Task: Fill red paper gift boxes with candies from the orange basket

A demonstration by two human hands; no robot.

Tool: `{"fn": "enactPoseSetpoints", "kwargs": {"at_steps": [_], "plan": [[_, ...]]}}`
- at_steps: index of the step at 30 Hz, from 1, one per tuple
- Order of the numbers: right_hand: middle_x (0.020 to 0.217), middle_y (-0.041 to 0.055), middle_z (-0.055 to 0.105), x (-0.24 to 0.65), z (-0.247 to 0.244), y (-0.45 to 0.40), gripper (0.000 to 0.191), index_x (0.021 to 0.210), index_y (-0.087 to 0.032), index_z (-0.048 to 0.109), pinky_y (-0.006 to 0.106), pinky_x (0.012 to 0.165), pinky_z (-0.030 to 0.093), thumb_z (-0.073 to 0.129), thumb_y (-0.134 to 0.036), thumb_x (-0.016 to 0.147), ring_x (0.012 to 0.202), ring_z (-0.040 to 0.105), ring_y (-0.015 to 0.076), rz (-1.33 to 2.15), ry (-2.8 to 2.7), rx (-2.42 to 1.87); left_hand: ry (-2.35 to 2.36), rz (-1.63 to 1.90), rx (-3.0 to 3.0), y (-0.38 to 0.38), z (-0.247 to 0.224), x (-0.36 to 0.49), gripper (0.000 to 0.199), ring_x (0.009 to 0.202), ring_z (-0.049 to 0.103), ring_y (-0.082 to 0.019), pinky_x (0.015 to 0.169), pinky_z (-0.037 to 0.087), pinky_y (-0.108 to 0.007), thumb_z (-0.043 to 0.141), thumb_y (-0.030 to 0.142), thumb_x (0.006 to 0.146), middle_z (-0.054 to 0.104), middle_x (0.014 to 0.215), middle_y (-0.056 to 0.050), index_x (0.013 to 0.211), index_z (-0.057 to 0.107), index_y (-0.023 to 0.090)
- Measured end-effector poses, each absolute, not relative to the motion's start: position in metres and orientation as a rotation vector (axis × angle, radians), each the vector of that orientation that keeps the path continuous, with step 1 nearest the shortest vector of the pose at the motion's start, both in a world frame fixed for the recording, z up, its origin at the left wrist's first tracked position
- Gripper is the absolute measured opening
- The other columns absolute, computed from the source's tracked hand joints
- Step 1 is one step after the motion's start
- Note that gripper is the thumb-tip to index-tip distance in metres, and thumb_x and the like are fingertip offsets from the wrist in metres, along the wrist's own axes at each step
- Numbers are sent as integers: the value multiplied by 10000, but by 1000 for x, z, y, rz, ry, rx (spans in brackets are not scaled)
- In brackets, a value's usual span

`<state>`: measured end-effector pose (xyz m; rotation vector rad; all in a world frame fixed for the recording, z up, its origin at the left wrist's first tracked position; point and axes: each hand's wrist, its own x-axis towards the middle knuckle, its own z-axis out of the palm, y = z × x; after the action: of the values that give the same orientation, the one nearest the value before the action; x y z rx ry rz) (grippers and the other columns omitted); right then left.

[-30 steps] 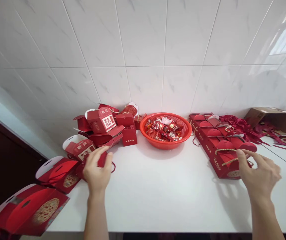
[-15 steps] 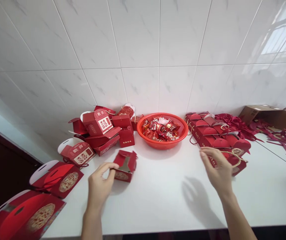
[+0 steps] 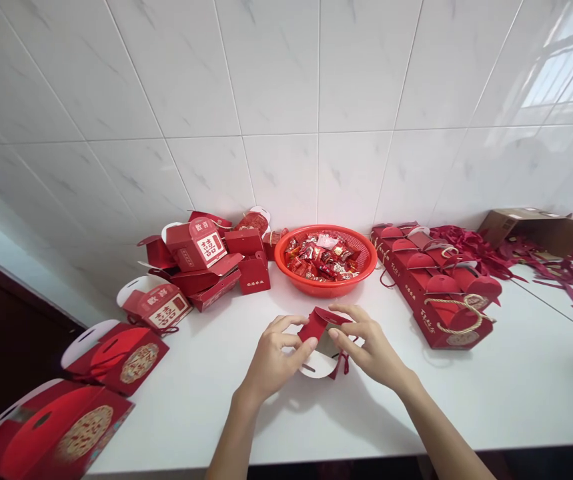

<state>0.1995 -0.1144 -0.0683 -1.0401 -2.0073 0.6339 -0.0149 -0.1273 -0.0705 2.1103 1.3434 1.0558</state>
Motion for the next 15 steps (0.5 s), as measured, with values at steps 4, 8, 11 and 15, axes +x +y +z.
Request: {"fn": "enactPoseSetpoints", "kwargs": {"at_steps": [4, 8, 11, 15], "plan": [[1326, 116, 639, 207, -61, -116, 394, 685, -214, 742, 535, 1024, 453, 494, -323, 972, 1309, 516, 340, 669, -2109, -1119, 1349, 1000, 2085, -126, -75, -7, 321, 1195, 608, -288, 971, 547, -418, 624, 353, 897, 640, 1308, -85, 635, 770, 237], [1452, 127, 540, 217, -66, -118, 352, 1230, -236, 705, 524, 1075, 437, 533, -275, 925, 1377, 466, 331, 674, -2093, -1236, 1276, 898, 2159, -129, -75, -4, 181, 1332, 511, -327, 1045, 510, -488, 652, 337, 888, 520, 1468, -81, 972, 804, 289], [1484, 100, 513, 223, -74, -117, 561, 1462, -279, 501, 504, 1087, 441, 576, -306, 907, 1363, 483, 301, 708, -2027, -1202, 1295, 879, 2144, -130, -74, -4, 298, 1385, 457, -337, 1061, 497, -503, 639, 331, 896, 463, 1517, -89, 1176, 737, 308], [1373, 119, 612, 229, -74, -115, 593, 1435, -258, 537, 461, 971, 526, 644, -445, 882, 1201, 601, 298, 848, -1971, -1152, 1292, 867, 2120, -132, -75, -6, 328, 1414, 422, -351, 1046, 508, -503, 584, 299, 922, 401, 1561, -90, 1223, 713, 314]]}}
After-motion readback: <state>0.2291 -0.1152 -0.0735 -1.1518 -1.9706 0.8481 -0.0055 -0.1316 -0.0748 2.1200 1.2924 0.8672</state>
